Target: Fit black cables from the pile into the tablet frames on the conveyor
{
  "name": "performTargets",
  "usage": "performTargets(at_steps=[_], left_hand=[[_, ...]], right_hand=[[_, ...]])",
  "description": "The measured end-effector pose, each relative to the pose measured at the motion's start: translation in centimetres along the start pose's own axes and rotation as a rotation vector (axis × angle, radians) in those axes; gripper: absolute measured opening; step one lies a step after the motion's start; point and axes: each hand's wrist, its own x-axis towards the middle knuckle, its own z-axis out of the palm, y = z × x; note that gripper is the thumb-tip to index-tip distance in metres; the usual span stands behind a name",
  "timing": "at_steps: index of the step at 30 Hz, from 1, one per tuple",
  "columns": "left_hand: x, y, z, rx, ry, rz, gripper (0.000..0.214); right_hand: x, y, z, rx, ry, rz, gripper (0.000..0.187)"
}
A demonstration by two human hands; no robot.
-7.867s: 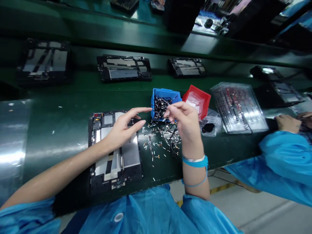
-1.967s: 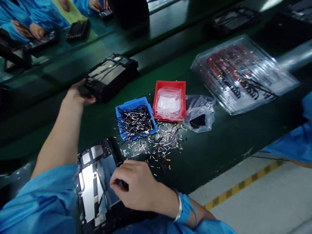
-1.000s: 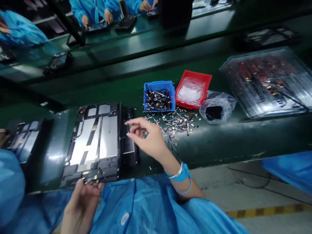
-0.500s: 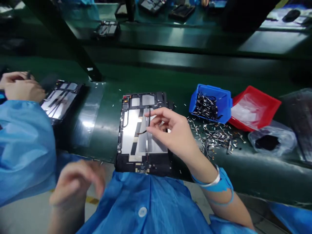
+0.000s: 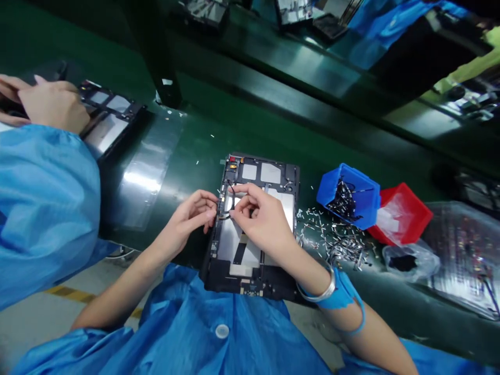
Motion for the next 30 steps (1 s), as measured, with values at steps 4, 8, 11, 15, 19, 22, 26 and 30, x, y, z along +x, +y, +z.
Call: performTargets(at_steps=[4,8,11,15,19,22,26,30], left_hand=[[-0.1,0.2,0.0,0.019,-0.016,-0.010,0.027],[0.0,0.2,0.3,0.047,-0.003,-0.006,0.026],[0.0,0.1,0.6,0.047,0.017,-0.009,0.025],[0.0,0.3,1.1,0.078,0.052,-0.015,0.023],[0.1,0.6,1.4,0.113,0.065,0.006,0.021],[0.0,0.6,1.6,0.123,0.075,0.010,0.019],[-0.3,0.3,1.7,0.136,0.094,0.023,0.022],[-0.3,0.3,1.9,0.165,0.126,0.007,0.025]], right_hand=[[-0.1,-0.3,0.3,-0.097,0.039,-0.003,0.032],[-0.2,-0.3,0.6,-0.167,0.066,-0.018,0.032],[-0.3,-0.1,0.7,-0.215,0.068,-0.056,0.033],[-0.4,-0.1,0.4,-0.312,0.047,-0.122,0.034],[-1.4,-0.1,-0.9,-0.664,0.204,-0.289,0.041],[-2.8,0.3,-1.6,-0.967,0.274,-0.521,0.037],[-3.8,1.1,-1.8,-1.124,0.050,-0.779,0.032],[-3.5,1.8,-1.9,-1.189,-0.007,-0.819,0.032]])
